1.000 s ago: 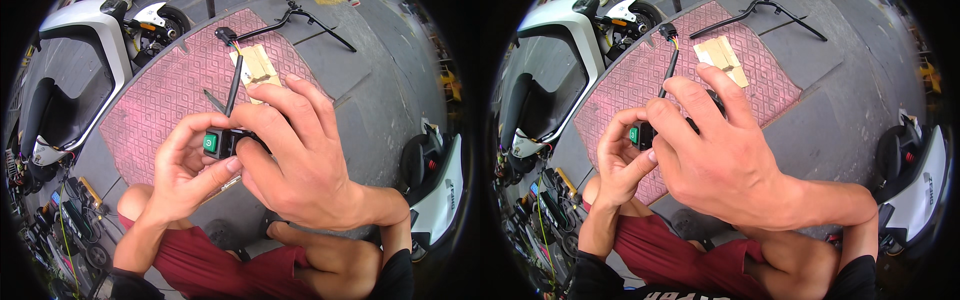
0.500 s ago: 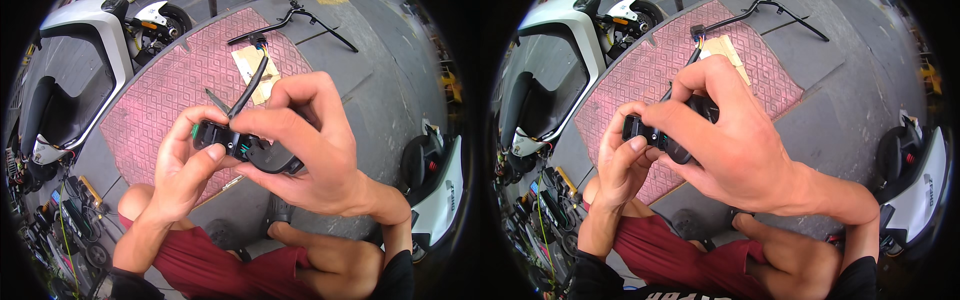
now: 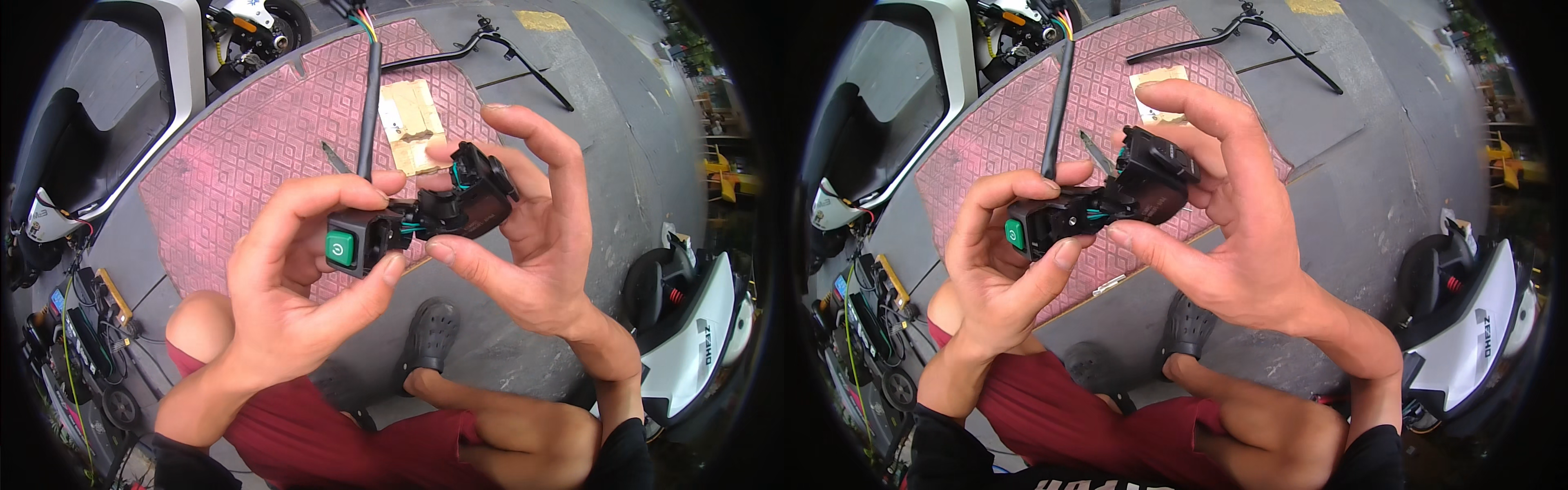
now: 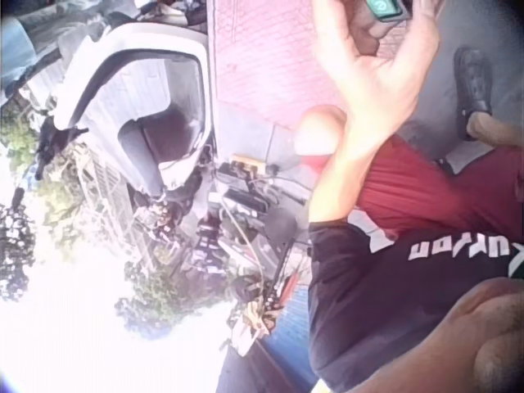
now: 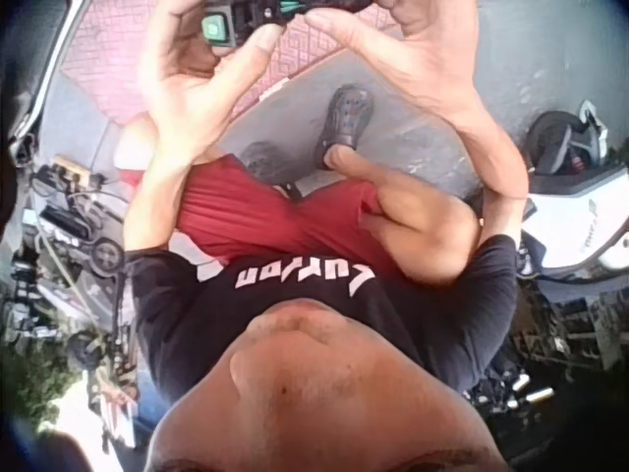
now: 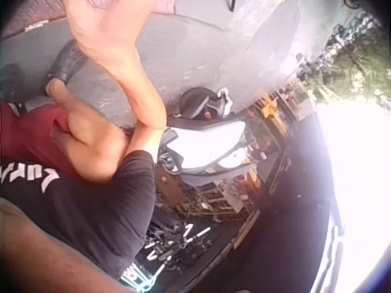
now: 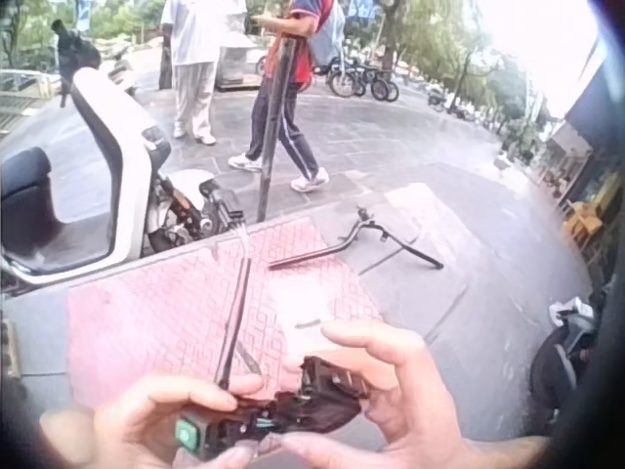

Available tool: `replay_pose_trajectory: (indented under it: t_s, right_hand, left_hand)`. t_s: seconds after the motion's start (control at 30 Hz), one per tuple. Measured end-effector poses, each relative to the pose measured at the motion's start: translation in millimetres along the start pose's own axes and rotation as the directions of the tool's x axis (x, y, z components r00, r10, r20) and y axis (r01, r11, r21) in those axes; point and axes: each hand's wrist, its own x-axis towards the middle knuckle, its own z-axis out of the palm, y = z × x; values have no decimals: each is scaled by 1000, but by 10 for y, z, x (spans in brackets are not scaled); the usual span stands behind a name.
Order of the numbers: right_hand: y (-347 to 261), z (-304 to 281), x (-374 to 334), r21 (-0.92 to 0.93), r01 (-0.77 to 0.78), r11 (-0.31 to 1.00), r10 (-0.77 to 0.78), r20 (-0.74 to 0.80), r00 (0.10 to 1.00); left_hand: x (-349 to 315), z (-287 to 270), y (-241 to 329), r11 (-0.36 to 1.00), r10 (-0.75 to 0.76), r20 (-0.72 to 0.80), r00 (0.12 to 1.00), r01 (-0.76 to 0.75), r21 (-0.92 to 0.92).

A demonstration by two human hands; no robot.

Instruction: The person assembles a motorcycle left-hand switch housing by inserting a green power button, aligning internal components, and snapping the two halves together. The person then attaches the wiring harness and mounts the completed assembly onto the motorcycle handlebar.

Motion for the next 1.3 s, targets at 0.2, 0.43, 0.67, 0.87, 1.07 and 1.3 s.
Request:
replay_pose_trajectory:
  t_s: [0.2,0.43,0.67,0.87,1.07,1.3]
  right_hand:
    - [-16,-4,75,-199,287,937,-276,78,958]
    - [-7,265,-2,71,-80,994,84,-55,995]
    - [131,286,-20,4,149,989,-148,-95,984]
    - [287,479,-90,24,412,911,-381,-334,862]
    - [159,557,-123,-69,324,943,-323,-408,854]
    - [54,533,-140,20,154,988,-133,-398,908]
  left_hand:
    - [30,-34,52,937,-203,-19,979,189,-293]
    - [-21,15,12,778,-312,42,949,281,-562]
    - [-58,13,5,981,-103,-24,994,98,-165]
    - [-89,62,18,994,49,-45,998,-53,-100]
    - [-138,80,-3,994,101,-39,994,-102,-25]
    - [-158,166,-64,991,120,-95,988,-124,-41]
